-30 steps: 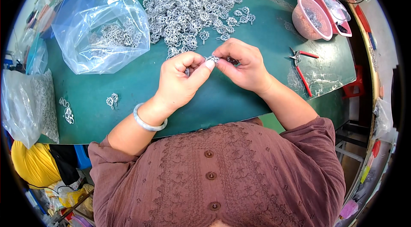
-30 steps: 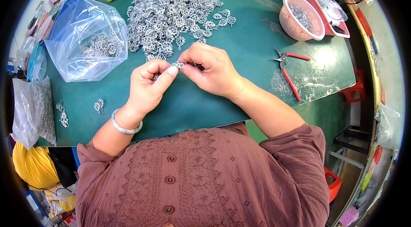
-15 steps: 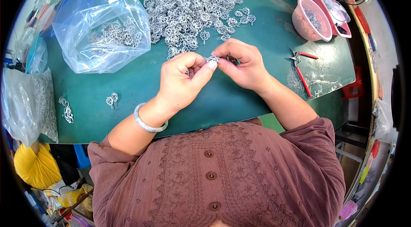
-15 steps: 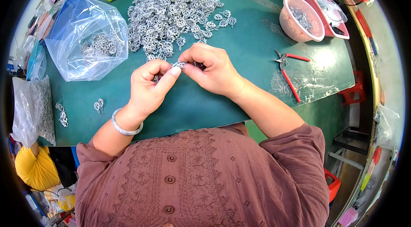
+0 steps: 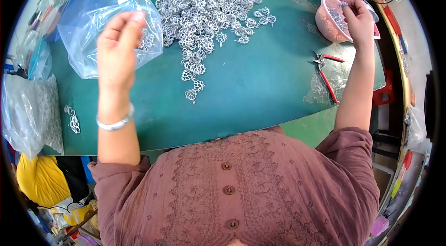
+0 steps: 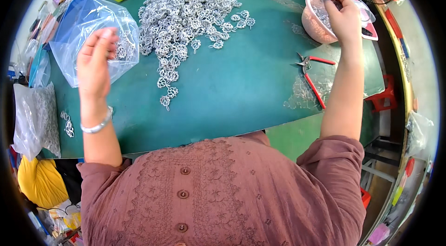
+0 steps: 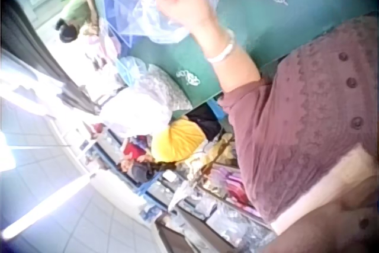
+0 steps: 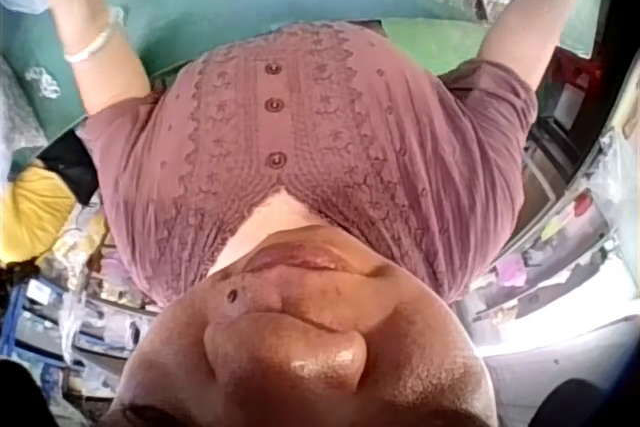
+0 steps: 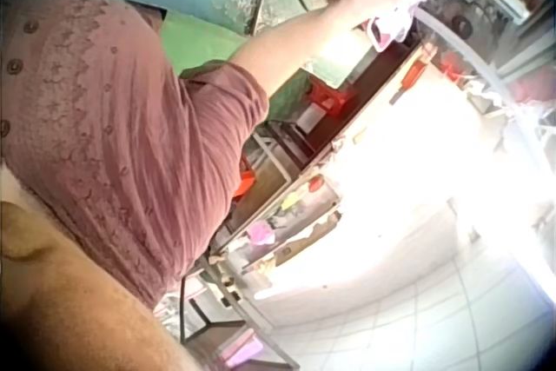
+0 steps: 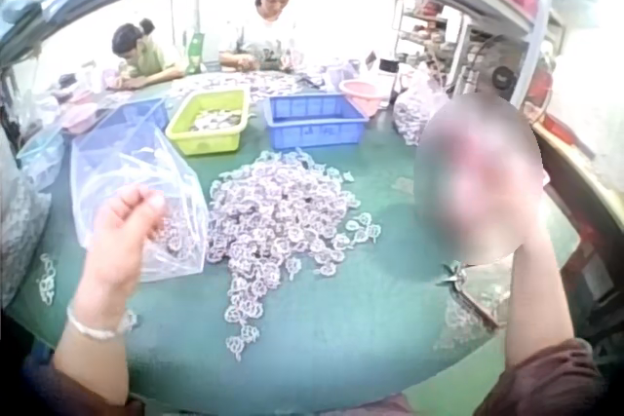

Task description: The person picks up individual small metal flower-shaped links from a large pile and connects them to one another by hand at a workspace.

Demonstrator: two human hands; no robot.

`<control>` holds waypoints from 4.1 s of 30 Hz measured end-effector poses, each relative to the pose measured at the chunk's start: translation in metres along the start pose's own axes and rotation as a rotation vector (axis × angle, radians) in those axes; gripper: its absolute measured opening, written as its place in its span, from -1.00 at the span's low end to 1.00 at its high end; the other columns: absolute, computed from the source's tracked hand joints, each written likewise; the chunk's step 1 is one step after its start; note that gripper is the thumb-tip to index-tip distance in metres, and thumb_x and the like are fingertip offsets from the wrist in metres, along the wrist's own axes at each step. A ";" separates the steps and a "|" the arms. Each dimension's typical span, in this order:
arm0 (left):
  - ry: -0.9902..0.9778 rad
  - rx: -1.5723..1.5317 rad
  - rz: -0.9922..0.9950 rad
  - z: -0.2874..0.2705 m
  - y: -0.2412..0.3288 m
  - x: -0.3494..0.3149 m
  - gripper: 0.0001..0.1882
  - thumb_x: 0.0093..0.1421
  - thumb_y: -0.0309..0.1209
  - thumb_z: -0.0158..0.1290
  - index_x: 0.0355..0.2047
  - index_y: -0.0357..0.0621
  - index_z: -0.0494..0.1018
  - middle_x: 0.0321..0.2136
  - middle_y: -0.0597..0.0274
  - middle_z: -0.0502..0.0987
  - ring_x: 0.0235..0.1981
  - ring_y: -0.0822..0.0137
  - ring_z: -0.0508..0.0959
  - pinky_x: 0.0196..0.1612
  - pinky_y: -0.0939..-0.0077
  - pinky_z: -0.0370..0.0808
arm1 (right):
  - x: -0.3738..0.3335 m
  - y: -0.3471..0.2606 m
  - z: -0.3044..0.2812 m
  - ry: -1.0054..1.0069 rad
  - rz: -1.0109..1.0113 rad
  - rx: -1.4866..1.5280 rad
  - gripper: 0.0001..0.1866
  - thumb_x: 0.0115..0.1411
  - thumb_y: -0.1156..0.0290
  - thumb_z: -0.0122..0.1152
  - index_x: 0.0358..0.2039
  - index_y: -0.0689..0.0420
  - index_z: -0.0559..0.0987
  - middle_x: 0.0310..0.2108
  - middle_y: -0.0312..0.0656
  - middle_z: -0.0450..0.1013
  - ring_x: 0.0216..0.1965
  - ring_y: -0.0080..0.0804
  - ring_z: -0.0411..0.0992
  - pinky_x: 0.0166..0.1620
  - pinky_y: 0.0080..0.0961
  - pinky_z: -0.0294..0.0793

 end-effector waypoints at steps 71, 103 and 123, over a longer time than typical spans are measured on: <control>-0.362 0.078 -0.260 0.027 -0.048 -0.041 -0.86 0.11 -0.39 -0.03 -0.40 -0.20 0.44 -0.61 0.41 0.40 -0.63 0.65 0.30 -0.57 0.82 0.24 | -0.132 -0.147 0.174 -0.942 -0.157 0.418 -0.77 -0.08 0.42 0.22 -0.37 0.18 0.48 -0.68 -0.39 0.28 -0.60 -0.62 0.23 -0.51 -0.63 0.25; -0.427 0.175 -0.242 0.023 -0.048 -0.039 -0.87 0.09 -0.44 -0.03 -0.40 -0.24 0.44 -0.60 0.41 0.41 -0.62 0.64 0.31 -0.54 0.77 0.28 | -0.141 -0.172 0.163 -1.104 -0.682 0.166 -0.74 -0.05 0.40 0.08 -0.26 0.00 0.46 -0.44 -0.22 0.40 -0.35 -0.22 0.39 -0.31 -0.35 0.37; -0.581 0.118 -0.446 0.026 -0.030 -0.043 -0.80 0.08 -0.32 0.02 -0.51 -0.23 0.45 -0.67 0.37 0.40 -0.66 0.59 0.32 -0.58 0.74 0.30 | -0.126 -0.151 0.165 -1.143 -0.156 0.809 -0.79 -0.02 0.42 0.15 -0.34 0.18 0.43 -0.61 -0.45 0.24 -0.53 -0.72 0.17 -0.41 -0.72 0.22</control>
Point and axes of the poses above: each hand's wrist, its own x-axis towards the middle knuckle, its own z-axis out of the palm, y = z × x, the point moved 2 cm from there along x, towards the middle knuckle
